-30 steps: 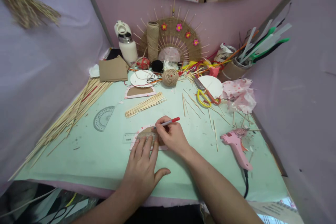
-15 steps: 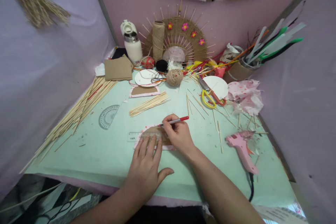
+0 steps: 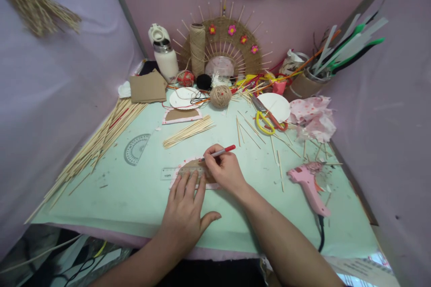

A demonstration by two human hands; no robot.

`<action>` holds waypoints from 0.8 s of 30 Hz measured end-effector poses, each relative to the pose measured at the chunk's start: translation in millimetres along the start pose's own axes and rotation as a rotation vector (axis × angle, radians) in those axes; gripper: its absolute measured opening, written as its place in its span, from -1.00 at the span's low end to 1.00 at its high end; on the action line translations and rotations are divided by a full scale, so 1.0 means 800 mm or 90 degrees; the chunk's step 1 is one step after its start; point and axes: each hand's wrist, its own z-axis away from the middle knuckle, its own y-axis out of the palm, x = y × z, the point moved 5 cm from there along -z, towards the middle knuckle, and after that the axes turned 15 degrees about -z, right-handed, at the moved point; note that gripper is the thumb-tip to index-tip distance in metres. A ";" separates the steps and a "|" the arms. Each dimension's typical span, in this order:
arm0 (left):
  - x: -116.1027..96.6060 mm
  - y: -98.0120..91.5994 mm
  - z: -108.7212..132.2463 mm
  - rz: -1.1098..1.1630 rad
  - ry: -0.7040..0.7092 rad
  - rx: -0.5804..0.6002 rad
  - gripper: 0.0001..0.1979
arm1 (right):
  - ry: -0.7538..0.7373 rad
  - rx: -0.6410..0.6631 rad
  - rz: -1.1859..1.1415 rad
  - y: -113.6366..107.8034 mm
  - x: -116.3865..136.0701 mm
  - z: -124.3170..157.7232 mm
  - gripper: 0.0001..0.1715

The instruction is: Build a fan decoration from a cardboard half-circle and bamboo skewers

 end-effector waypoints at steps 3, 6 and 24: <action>0.000 0.000 0.000 0.002 0.002 0.007 -0.14 | 0.001 0.006 -0.005 0.001 -0.001 -0.001 -0.79; 0.000 0.000 0.000 0.004 0.003 0.008 -0.15 | 0.002 0.005 -0.008 0.002 -0.002 -0.002 -0.80; 0.000 0.002 0.000 0.011 0.000 0.017 -0.18 | 0.036 0.019 -0.015 0.003 -0.006 -0.003 -0.81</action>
